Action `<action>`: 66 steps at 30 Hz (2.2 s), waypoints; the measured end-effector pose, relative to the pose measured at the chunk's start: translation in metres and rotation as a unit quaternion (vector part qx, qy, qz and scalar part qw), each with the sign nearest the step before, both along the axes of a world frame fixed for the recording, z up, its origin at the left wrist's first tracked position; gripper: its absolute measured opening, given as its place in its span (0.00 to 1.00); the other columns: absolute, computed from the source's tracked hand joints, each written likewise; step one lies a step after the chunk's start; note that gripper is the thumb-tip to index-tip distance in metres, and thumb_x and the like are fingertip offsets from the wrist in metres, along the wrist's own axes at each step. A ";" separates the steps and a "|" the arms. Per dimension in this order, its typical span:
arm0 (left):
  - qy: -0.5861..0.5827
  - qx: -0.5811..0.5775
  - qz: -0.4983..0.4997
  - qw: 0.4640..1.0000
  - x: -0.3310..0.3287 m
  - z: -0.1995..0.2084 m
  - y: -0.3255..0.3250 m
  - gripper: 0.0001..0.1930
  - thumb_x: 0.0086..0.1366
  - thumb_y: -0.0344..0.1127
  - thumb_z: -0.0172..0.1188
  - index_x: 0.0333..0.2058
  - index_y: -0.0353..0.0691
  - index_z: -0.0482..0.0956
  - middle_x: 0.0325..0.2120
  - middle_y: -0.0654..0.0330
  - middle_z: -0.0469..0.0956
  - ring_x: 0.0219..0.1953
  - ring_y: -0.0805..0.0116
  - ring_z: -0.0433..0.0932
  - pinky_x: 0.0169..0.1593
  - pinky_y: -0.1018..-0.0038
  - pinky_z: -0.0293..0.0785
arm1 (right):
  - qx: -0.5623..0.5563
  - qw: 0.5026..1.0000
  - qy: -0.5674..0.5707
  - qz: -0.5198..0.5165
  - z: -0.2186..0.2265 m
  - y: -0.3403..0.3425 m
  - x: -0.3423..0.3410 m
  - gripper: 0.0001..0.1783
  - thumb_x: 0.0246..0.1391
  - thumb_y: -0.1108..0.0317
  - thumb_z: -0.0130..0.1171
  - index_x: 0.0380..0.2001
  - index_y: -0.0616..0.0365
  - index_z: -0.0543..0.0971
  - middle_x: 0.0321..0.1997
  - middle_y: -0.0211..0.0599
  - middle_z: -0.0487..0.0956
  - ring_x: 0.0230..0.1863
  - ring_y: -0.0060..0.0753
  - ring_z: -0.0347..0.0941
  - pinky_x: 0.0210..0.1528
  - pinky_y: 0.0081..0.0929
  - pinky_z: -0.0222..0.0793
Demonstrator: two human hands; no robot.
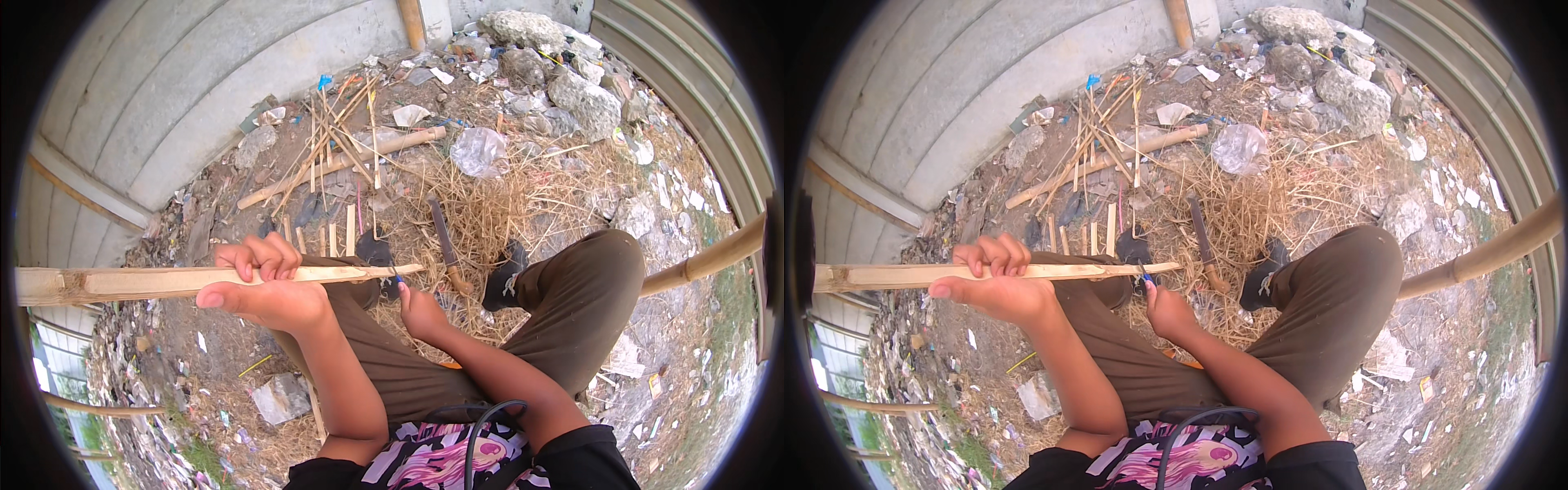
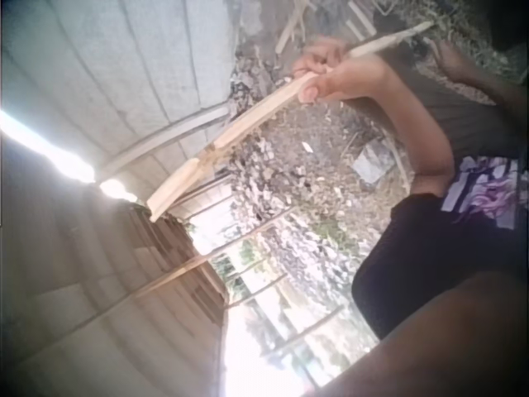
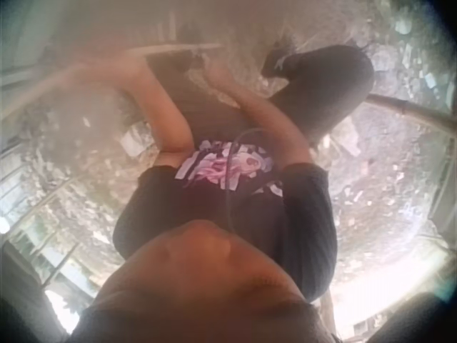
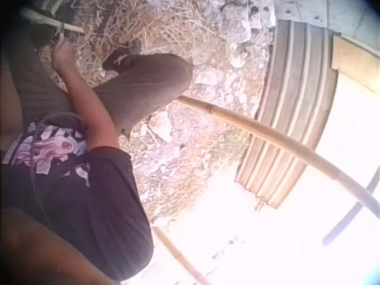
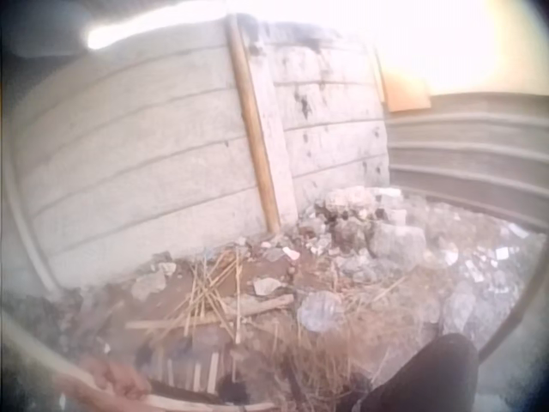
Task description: The person sits cross-legged and uses a blue utility knife to sharpen a thin wooden stick. They hold the stick with their left hand and carefully shave the wood with the knife in their right hand. The person occasionally switches to a larger bamboo pole, using a machete to split and shape it before returning to the smaller stick.
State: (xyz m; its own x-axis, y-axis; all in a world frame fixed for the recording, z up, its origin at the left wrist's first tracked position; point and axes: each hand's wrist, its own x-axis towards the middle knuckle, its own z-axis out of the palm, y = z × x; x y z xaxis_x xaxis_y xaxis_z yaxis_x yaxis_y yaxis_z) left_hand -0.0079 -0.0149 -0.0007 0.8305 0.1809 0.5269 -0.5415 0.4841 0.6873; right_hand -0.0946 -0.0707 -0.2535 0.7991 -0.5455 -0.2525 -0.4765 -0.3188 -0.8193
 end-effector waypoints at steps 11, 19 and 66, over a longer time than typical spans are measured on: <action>0.004 -0.007 0.000 1.000 0.006 0.002 0.007 0.37 0.57 0.81 0.37 0.23 0.48 0.52 0.12 0.70 0.48 0.14 0.80 0.45 0.16 0.81 0.36 | 0.037 0.995 0.085 -0.046 -0.040 -0.007 0.015 0.35 0.69 0.48 0.28 0.33 0.68 0.77 0.33 0.66 0.78 0.39 0.69 0.73 0.45 0.55 0.67; -0.006 0.002 -0.050 0.999 -0.013 -0.004 -0.011 0.39 0.52 0.83 0.42 0.24 0.45 0.54 0.12 0.69 0.53 0.14 0.81 0.47 0.18 0.83 0.40 | 0.055 0.990 0.078 -0.104 -0.066 -0.009 0.006 0.36 0.69 0.49 0.28 0.32 0.71 0.76 0.33 0.68 0.76 0.39 0.70 0.72 0.45 0.54 0.66; 0.040 0.020 0.228 0.973 0.017 0.001 0.004 0.35 0.61 0.78 0.33 0.21 0.49 0.50 0.11 0.69 0.45 0.12 0.78 0.44 0.15 0.80 0.35 | 0.017 0.998 0.052 -0.038 -0.011 0.001 0.016 0.32 0.69 0.48 0.30 0.33 0.63 0.76 0.30 0.60 0.79 0.34 0.65 0.76 0.38 0.57 0.70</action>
State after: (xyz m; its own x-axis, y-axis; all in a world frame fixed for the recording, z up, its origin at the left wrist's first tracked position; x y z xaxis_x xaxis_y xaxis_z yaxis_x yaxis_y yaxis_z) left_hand 0.0092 -0.0107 0.0001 0.7073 0.5216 0.4772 -0.6373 0.1781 0.7498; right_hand -0.0790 -0.0701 -0.2646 0.7244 -0.5928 -0.3518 -0.5814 -0.2511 -0.7739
